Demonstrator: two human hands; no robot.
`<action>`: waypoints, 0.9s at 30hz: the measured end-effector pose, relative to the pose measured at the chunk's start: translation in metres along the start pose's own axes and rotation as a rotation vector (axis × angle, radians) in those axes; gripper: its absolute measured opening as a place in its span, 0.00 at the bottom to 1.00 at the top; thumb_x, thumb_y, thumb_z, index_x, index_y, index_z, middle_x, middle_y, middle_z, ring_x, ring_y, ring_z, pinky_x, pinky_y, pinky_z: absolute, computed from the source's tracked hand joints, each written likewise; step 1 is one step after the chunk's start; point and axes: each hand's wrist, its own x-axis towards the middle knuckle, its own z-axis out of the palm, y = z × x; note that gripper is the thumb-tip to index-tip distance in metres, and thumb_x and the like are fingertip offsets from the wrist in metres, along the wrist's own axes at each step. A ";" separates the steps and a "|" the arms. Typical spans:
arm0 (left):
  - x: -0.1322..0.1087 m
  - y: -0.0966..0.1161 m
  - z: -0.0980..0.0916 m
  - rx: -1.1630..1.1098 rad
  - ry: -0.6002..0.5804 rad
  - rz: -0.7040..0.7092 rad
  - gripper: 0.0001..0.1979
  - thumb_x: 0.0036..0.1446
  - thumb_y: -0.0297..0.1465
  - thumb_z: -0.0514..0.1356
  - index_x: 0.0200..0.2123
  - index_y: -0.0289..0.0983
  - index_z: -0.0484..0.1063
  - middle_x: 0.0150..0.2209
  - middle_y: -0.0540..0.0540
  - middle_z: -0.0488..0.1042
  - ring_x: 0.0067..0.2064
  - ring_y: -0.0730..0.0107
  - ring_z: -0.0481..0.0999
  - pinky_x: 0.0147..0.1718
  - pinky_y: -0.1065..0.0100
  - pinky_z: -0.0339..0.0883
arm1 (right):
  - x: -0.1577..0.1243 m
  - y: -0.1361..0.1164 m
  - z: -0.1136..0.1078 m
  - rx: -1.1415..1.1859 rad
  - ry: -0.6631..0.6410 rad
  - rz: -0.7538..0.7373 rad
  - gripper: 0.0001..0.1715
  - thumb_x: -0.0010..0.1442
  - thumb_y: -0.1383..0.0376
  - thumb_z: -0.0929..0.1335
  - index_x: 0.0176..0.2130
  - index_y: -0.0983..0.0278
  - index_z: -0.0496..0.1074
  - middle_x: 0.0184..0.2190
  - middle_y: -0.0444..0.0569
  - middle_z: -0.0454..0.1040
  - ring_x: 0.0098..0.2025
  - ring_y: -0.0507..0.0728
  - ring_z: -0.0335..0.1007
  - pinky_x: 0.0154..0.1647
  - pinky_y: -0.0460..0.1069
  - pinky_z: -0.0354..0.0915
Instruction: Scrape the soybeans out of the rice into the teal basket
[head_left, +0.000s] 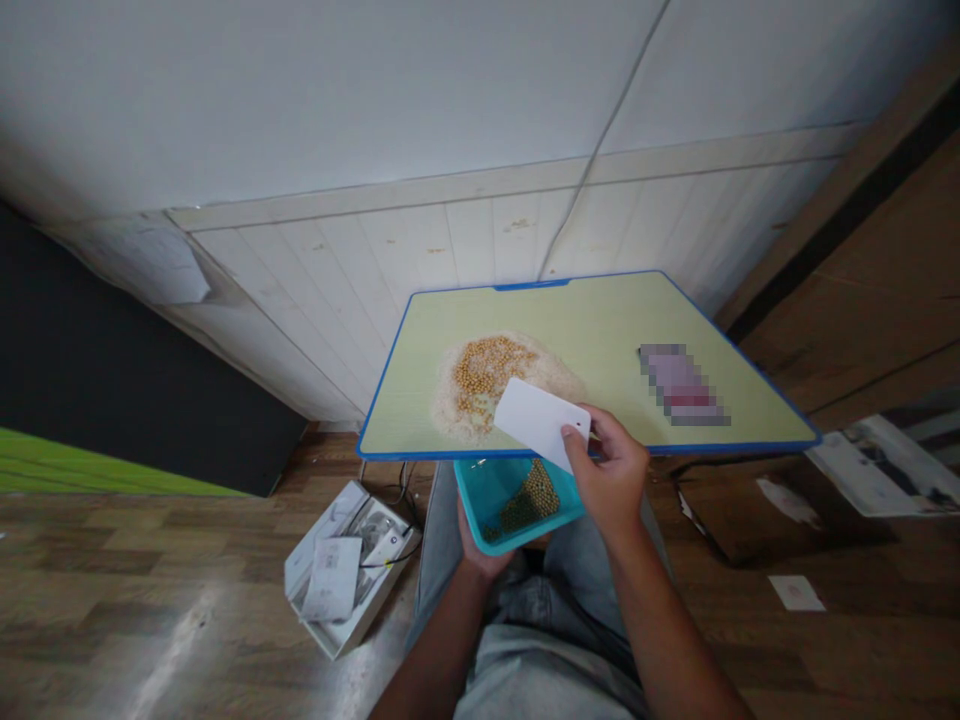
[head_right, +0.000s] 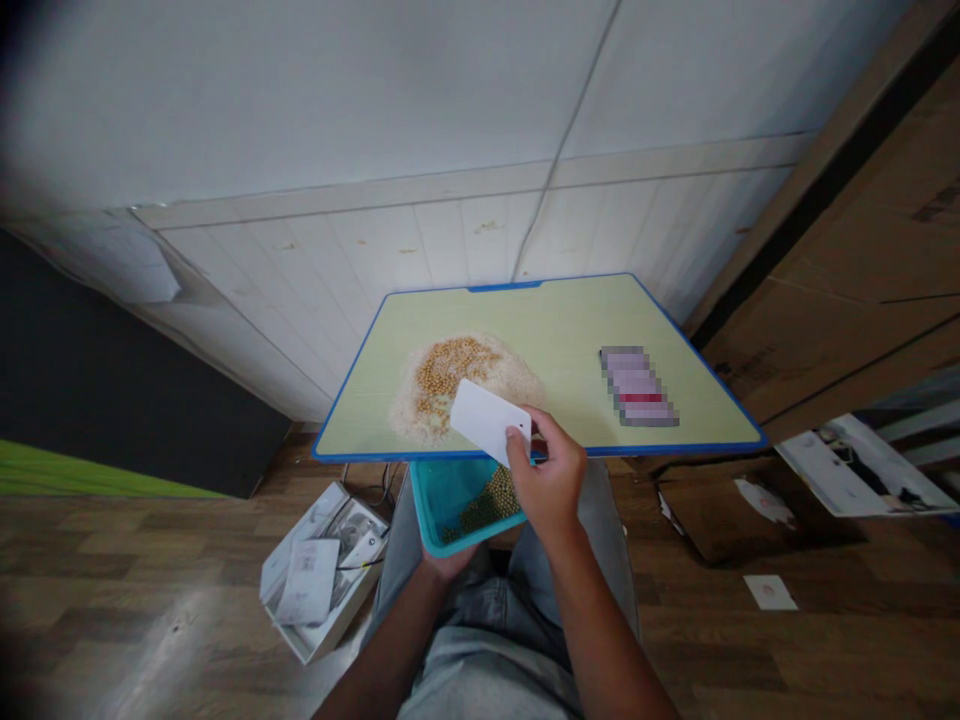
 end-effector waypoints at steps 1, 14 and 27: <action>0.000 0.000 0.000 -0.009 -0.003 0.000 0.31 0.72 0.54 0.61 0.69 0.47 0.82 0.74 0.42 0.83 0.84 0.33 0.67 0.84 0.34 0.61 | 0.000 -0.001 0.000 0.007 -0.007 0.000 0.12 0.70 0.57 0.75 0.48 0.60 0.87 0.37 0.49 0.90 0.35 0.61 0.87 0.34 0.51 0.82; 0.009 -0.007 -0.018 -0.030 0.000 0.018 0.32 0.69 0.55 0.63 0.68 0.45 0.82 0.73 0.41 0.84 0.85 0.32 0.65 0.84 0.33 0.61 | 0.004 0.006 -0.002 -0.026 0.060 0.031 0.13 0.67 0.59 0.76 0.48 0.61 0.88 0.37 0.49 0.90 0.35 0.61 0.86 0.36 0.52 0.81; 0.010 -0.008 -0.027 -0.040 0.063 -0.033 0.29 0.69 0.52 0.63 0.66 0.47 0.83 0.65 0.39 0.90 0.81 0.33 0.73 0.84 0.31 0.59 | 0.042 0.006 0.008 -0.052 0.063 -0.035 0.14 0.69 0.56 0.74 0.48 0.60 0.88 0.40 0.51 0.91 0.38 0.63 0.88 0.38 0.53 0.83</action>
